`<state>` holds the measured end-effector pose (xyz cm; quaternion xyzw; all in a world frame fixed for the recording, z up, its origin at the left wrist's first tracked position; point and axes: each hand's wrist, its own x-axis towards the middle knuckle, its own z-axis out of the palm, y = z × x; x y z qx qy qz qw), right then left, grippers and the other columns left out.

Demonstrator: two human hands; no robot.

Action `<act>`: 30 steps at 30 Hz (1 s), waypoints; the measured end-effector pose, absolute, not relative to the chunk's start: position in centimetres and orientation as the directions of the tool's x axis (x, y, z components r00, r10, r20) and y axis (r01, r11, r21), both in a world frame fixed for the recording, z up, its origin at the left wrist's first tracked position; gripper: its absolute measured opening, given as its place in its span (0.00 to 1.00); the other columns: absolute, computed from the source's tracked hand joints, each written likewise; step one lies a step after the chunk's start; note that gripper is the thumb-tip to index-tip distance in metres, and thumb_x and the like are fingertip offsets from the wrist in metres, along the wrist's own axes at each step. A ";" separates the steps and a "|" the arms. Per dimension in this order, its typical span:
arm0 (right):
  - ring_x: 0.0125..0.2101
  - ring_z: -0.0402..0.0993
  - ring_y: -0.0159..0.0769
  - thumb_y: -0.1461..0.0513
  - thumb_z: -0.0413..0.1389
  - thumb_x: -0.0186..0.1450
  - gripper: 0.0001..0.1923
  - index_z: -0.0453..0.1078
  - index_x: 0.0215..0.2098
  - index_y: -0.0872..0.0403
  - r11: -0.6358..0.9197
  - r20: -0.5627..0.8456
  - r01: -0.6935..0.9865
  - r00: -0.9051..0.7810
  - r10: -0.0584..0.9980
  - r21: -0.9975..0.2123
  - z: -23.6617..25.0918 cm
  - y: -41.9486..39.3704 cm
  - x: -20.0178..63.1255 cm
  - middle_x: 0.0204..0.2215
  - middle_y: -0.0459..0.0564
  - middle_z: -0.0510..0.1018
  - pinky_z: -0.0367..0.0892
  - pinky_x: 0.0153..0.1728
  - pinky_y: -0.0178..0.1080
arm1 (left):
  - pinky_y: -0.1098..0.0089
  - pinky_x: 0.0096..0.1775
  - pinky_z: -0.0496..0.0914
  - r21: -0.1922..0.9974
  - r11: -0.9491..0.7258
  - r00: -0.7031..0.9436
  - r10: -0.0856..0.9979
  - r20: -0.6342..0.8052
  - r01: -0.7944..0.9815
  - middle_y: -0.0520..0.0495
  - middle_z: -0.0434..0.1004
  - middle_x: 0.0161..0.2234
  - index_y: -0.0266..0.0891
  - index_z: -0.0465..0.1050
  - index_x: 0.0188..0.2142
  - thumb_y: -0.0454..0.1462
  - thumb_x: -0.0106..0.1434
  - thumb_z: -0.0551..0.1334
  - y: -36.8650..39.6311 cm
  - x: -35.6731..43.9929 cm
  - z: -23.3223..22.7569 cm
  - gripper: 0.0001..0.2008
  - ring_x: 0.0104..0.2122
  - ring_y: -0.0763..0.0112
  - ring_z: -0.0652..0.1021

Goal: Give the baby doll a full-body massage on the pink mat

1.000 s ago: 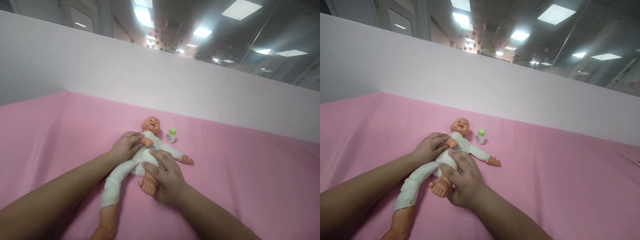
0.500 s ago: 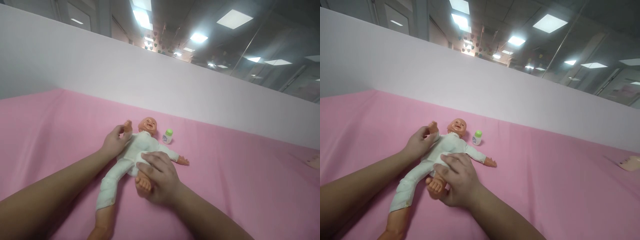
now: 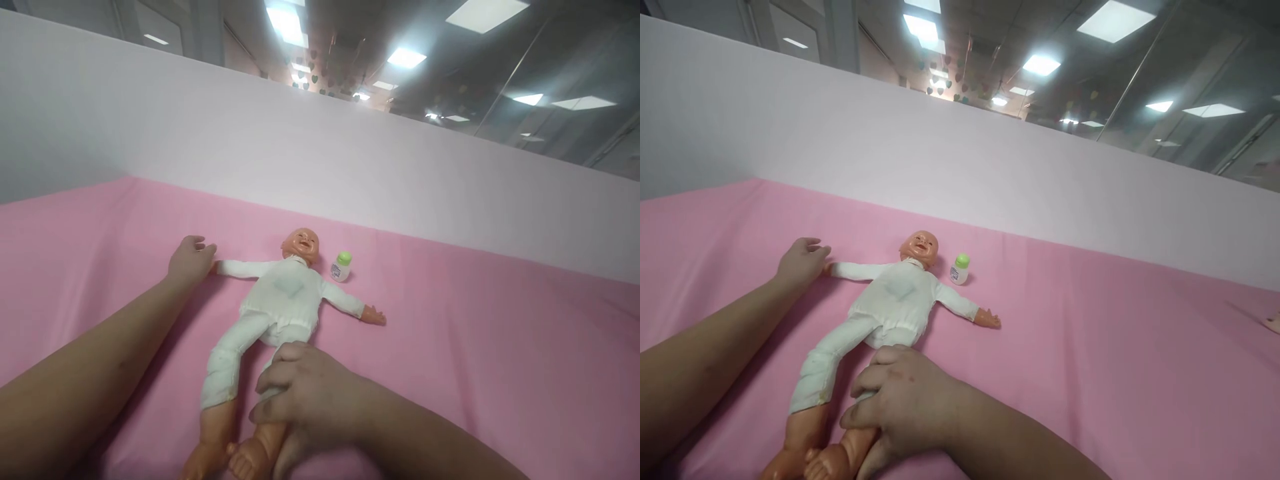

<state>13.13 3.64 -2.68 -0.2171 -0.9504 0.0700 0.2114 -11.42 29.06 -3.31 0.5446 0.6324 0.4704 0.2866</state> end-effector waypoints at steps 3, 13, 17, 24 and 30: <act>0.36 0.77 0.33 0.35 0.64 0.53 0.32 0.77 0.39 0.51 0.859 0.475 0.340 -0.725 0.498 -0.383 -3.2 4.3 13.3 0.40 0.49 0.82 0.68 0.44 0.38 | 0.44 0.55 0.66 0.816 -0.036 -0.200 0.962 0.184 0.577 0.32 0.74 0.57 0.38 0.70 0.52 0.44 0.59 0.64 28.3 -11.3 -2.3 0.22 0.54 0.39 0.74; 0.29 0.76 0.39 0.45 0.55 0.69 0.25 0.67 0.53 0.54 0.037 0.187 0.606 0.186 0.965 -0.795 -2.4 7.5 18.0 0.29 0.46 0.78 0.72 0.33 0.42 | 0.59 0.42 0.71 0.902 -0.279 0.259 0.946 0.197 0.331 0.45 0.83 0.36 0.44 0.79 0.42 0.50 0.59 0.64 20.1 -3.5 -1.5 0.17 0.38 0.53 0.80; 0.63 0.65 0.52 0.44 0.55 0.68 0.45 0.44 0.73 0.55 0.005 0.182 0.594 0.238 0.954 -0.804 -3.2 8.6 17.8 0.64 0.64 0.67 0.63 0.60 0.56 | 0.57 0.41 0.70 0.872 -0.285 0.296 0.940 0.173 0.398 0.43 0.83 0.35 0.43 0.80 0.38 0.53 0.56 0.67 19.0 -2.0 -1.3 0.19 0.38 0.49 0.80; 0.72 0.46 0.51 0.48 0.55 0.70 0.47 0.33 0.76 0.48 0.276 0.362 0.614 0.018 0.932 -0.740 -3.0 7.7 16.2 0.73 0.58 0.49 0.53 0.68 0.59 | 0.56 0.37 0.73 0.979 -0.039 0.427 0.903 -0.053 0.202 0.39 0.84 0.34 0.40 0.80 0.35 0.61 0.60 0.60 18.1 -0.9 -0.8 0.27 0.35 0.50 0.81; 0.70 0.49 0.59 0.49 0.59 0.67 0.36 0.57 0.70 0.46 0.524 0.535 0.749 -0.270 0.800 -0.406 -2.0 5.1 14.1 0.73 0.59 0.49 0.59 0.63 0.61 | 0.50 0.39 0.75 0.927 0.356 0.720 0.674 -0.165 -0.121 0.33 0.84 0.40 0.37 0.80 0.46 0.69 0.59 0.53 16.7 -1.3 0.4 0.40 0.42 0.42 0.82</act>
